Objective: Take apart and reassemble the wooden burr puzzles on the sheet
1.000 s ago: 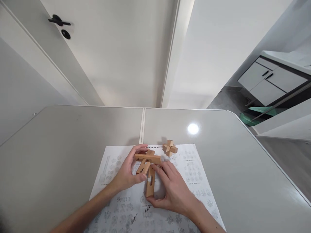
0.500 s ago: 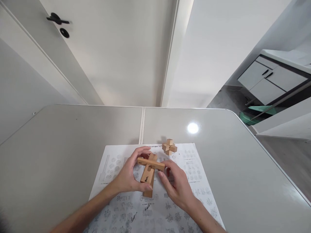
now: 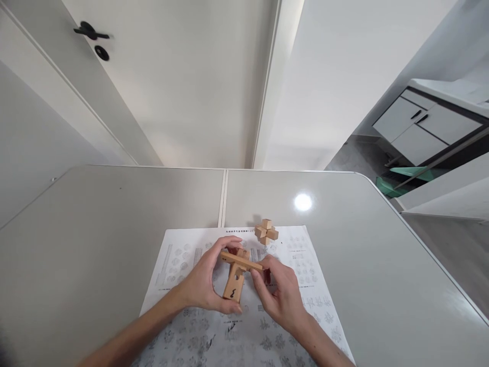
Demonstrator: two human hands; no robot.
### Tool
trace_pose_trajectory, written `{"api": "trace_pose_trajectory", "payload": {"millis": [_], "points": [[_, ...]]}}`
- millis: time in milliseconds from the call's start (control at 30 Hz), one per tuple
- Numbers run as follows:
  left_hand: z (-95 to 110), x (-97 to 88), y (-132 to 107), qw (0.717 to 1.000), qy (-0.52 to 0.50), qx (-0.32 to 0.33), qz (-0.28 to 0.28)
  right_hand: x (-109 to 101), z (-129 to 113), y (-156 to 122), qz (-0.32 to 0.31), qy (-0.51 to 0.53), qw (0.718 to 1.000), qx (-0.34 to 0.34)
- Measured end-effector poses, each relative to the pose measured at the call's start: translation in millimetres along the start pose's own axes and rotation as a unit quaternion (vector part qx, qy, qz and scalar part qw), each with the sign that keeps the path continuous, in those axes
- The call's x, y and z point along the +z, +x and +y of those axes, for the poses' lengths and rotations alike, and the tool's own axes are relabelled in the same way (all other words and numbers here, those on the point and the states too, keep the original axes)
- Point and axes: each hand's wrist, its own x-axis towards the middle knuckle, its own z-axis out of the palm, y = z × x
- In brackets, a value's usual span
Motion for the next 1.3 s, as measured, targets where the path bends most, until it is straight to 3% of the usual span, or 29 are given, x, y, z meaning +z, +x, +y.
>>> {"api": "trace_pose_trajectory", "payload": {"millis": [433,567,667,833,967,1133,1300], "points": [[3.4,-0.5,1.6,0.999,-0.001,0.036,-0.013,-2.8,1.7,2.9,0.028,0.014,0.999,0.045],[-1.6,3.6,3.1,0.992,0.072,0.102,0.005,-0.4,3.6,-0.3,0.023,0.041,0.998,0.045],[-3.1,5.9,4.3,0.967,0.164,0.192,0.035,-0.1,3.2,-0.9,0.022,0.049,0.998,0.039],[-0.1,5.2,5.5,0.902,0.304,0.295,0.085,-1.5,-0.2,-0.4,0.027,0.043,0.998,0.035],[7.1,-2.1,7.4,0.889,0.328,0.312,0.063,-3.2,-6.1,0.3,0.031,0.022,0.998,0.040],[31.7,-18.6,6.4,0.870,0.368,0.329,0.001,-7.7,-21.9,5.2,0.044,0.015,0.999,0.019],[48.9,-25.5,3.6,0.848,0.395,0.353,0.021,-10.5,-44.9,8.9,0.049,0.014,0.999,0.007]]}}
